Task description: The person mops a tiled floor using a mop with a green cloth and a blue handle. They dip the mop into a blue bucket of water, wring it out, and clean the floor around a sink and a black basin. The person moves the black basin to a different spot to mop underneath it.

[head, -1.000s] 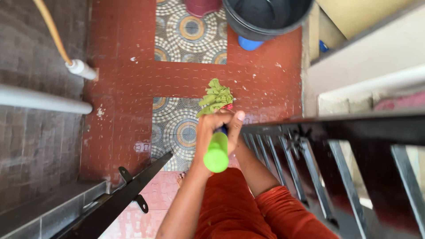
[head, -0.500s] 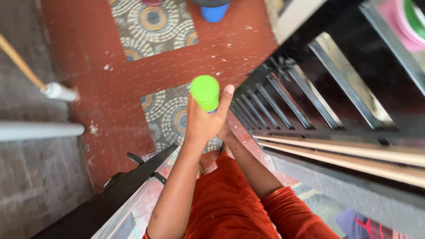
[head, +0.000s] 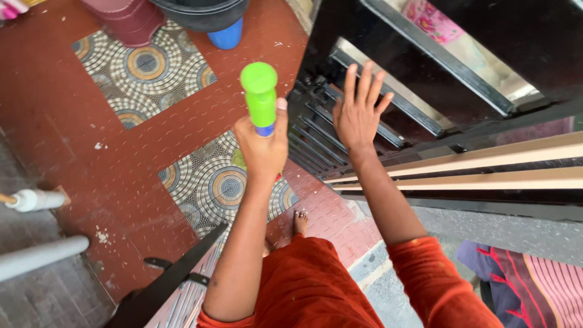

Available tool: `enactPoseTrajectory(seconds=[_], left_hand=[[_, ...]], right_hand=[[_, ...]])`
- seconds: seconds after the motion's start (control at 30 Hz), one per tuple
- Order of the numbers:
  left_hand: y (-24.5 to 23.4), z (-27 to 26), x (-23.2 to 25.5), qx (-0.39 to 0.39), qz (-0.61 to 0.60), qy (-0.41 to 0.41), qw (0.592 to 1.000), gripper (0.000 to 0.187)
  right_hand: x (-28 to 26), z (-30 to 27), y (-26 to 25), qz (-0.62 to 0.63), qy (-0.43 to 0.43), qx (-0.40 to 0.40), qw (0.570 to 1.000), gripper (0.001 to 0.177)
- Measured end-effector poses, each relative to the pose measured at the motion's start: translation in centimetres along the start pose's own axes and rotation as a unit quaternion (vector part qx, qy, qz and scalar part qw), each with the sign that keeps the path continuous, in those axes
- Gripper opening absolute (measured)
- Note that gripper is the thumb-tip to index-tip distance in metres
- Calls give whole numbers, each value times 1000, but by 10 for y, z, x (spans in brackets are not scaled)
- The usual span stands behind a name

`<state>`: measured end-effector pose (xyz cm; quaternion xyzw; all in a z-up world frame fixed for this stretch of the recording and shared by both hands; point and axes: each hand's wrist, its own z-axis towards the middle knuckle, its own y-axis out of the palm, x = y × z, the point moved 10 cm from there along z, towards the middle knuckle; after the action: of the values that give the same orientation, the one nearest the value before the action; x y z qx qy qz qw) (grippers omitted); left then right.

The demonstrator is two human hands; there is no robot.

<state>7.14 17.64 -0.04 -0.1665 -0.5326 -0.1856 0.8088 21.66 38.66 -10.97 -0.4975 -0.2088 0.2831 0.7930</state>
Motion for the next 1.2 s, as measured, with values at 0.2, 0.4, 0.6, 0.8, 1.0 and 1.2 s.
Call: enactPoseTrajectory(seconds=[0.2, 0.4, 0.6, 0.8, 1.0, 1.2], left_hand=[[63, 11, 18, -53, -32, 63, 996, 19], [110, 23, 9, -80, -11, 35, 996, 25], [120, 44, -2, -59, -27, 35, 997, 23], [138, 58, -6, -63, -15, 40, 997, 23], [125, 45, -1, -50, -26, 53, 997, 27], [57, 25, -11, -7, 22, -29, 999, 35]], right_hand=[[10, 6, 37, -135, 13, 64, 989, 81], [41, 45, 39, -130, 43, 53, 989, 86], [81, 87, 28, -124, 42, 41, 990, 95], [82, 99, 5, -49, 33, 24, 998, 107], [42, 44, 30, 150, -2, -49, 987, 101], [-119, -155, 193, 675, -8, -354, 647, 76]])
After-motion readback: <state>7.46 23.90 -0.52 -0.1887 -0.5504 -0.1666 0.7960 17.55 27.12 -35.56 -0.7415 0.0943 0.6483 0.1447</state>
